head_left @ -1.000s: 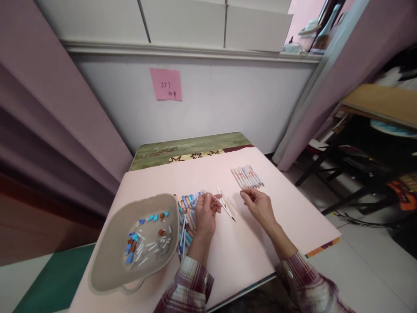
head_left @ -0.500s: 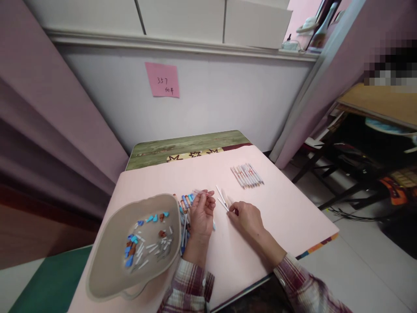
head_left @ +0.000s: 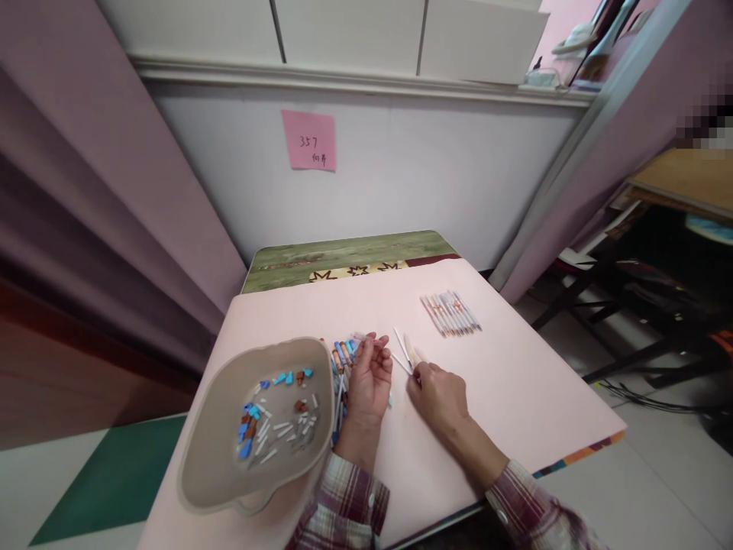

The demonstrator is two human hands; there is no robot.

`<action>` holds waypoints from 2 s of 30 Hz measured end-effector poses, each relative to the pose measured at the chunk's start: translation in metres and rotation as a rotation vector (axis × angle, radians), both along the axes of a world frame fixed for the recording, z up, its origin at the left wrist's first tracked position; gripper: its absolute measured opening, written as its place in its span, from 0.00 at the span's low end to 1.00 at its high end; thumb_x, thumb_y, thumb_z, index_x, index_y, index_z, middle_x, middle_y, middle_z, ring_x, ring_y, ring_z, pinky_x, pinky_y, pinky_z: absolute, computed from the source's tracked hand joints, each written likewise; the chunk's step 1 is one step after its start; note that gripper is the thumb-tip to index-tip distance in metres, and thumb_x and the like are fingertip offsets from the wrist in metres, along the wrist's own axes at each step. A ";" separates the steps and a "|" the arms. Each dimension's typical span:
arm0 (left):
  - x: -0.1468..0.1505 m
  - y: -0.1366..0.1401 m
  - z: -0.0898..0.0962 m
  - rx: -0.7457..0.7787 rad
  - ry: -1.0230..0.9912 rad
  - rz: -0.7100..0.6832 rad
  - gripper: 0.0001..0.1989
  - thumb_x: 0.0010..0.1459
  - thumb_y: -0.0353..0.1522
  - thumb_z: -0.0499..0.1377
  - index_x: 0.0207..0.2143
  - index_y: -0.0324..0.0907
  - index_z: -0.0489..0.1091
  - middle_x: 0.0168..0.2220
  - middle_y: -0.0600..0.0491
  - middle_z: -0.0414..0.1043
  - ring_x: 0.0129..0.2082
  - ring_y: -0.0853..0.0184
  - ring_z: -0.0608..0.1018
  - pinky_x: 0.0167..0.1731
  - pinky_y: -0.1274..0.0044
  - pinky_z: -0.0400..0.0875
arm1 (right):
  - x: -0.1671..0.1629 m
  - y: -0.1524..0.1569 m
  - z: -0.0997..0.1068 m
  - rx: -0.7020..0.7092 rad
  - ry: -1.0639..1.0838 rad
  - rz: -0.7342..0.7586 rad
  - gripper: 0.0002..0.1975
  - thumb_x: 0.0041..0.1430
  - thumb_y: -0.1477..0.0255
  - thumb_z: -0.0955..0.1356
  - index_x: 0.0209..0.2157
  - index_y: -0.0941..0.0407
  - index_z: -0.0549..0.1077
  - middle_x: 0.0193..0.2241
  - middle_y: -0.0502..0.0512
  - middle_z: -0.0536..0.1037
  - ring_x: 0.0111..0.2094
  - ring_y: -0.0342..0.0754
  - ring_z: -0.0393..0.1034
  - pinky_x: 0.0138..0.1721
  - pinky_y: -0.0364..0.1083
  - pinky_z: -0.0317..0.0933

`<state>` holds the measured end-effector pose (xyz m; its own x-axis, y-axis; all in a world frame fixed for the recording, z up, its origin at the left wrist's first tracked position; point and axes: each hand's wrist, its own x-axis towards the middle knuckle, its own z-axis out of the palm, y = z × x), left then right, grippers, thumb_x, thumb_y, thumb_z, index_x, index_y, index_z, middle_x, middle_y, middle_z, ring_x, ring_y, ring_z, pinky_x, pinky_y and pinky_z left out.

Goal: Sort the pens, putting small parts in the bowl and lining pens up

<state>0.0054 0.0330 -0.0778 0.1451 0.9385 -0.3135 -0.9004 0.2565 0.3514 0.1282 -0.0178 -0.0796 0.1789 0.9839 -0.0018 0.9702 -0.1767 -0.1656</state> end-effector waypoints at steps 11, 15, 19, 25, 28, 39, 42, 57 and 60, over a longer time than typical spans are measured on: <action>0.004 -0.005 0.002 0.054 0.128 0.043 0.12 0.51 0.31 0.66 0.38 0.38 0.72 0.31 0.53 0.76 0.26 0.76 0.75 0.26 0.84 0.69 | 0.016 -0.010 0.042 0.430 0.376 0.098 0.07 0.50 0.70 0.66 0.23 0.53 0.75 0.23 0.49 0.79 0.22 0.42 0.70 0.27 0.39 0.56; 0.006 -0.006 0.002 0.055 0.167 0.055 0.13 0.50 0.32 0.67 0.38 0.37 0.72 0.32 0.51 0.76 0.27 0.75 0.76 0.26 0.84 0.68 | 0.009 -0.013 0.037 0.386 0.398 0.117 0.07 0.50 0.72 0.66 0.23 0.53 0.76 0.21 0.47 0.78 0.22 0.42 0.71 0.28 0.39 0.57; 0.007 -0.007 0.002 0.070 0.207 0.051 0.14 0.49 0.33 0.67 0.37 0.38 0.71 0.31 0.51 0.77 0.28 0.74 0.76 0.27 0.83 0.68 | 0.012 -0.012 0.036 0.327 0.385 0.105 0.06 0.49 0.73 0.66 0.23 0.53 0.75 0.21 0.46 0.78 0.22 0.42 0.70 0.27 0.39 0.56; 0.011 -0.009 0.004 0.112 0.342 0.059 0.13 0.49 0.35 0.67 0.35 0.38 0.71 0.30 0.51 0.77 0.25 0.74 0.75 0.27 0.82 0.68 | 0.020 -0.010 0.035 0.331 0.345 0.142 0.06 0.50 0.73 0.66 0.24 0.53 0.76 0.22 0.46 0.78 0.23 0.42 0.71 0.27 0.39 0.56; 0.012 -0.009 0.004 0.146 0.421 0.052 0.12 0.50 0.35 0.66 0.33 0.38 0.70 0.30 0.51 0.77 0.24 0.74 0.75 0.28 0.81 0.70 | 0.023 -0.009 0.036 0.402 0.344 0.167 0.06 0.52 0.72 0.67 0.28 0.52 0.77 0.24 0.46 0.78 0.23 0.41 0.71 0.27 0.39 0.58; 0.016 -0.013 0.004 0.127 0.342 -0.069 0.12 0.50 0.34 0.67 0.33 0.38 0.69 0.31 0.49 0.78 0.30 0.68 0.80 0.33 0.75 0.75 | 0.020 -0.005 0.030 0.639 0.618 0.104 0.12 0.58 0.66 0.67 0.43 0.54 0.72 0.26 0.48 0.79 0.26 0.43 0.73 0.33 0.42 0.69; 0.016 -0.014 0.003 0.123 0.291 -0.088 0.11 0.50 0.32 0.67 0.34 0.38 0.68 0.34 0.48 0.79 0.32 0.66 0.81 0.37 0.73 0.75 | 0.015 -0.005 0.026 0.672 0.644 0.089 0.12 0.59 0.67 0.67 0.45 0.54 0.71 0.27 0.49 0.79 0.27 0.43 0.73 0.35 0.43 0.69; 0.022 -0.019 0.006 0.202 0.287 -0.135 0.10 0.51 0.33 0.66 0.33 0.38 0.70 0.33 0.49 0.78 0.37 0.62 0.81 0.39 0.71 0.75 | 0.013 -0.003 0.021 0.738 0.515 0.147 0.11 0.62 0.68 0.66 0.44 0.55 0.73 0.28 0.50 0.80 0.27 0.42 0.75 0.34 0.40 0.68; 0.017 -0.015 0.005 0.132 0.230 -0.120 0.08 0.52 0.31 0.66 0.32 0.37 0.71 0.33 0.47 0.79 0.31 0.66 0.81 0.34 0.75 0.76 | 0.021 0.000 0.030 0.718 0.637 0.103 0.13 0.62 0.65 0.65 0.45 0.55 0.73 0.31 0.52 0.80 0.29 0.44 0.75 0.35 0.42 0.68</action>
<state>0.0228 0.0181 -0.0723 0.1968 0.9537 -0.2274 -0.7592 0.2950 0.5801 0.1492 -0.0181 -0.0501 0.2651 0.7992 0.5395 0.6664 0.2526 -0.7015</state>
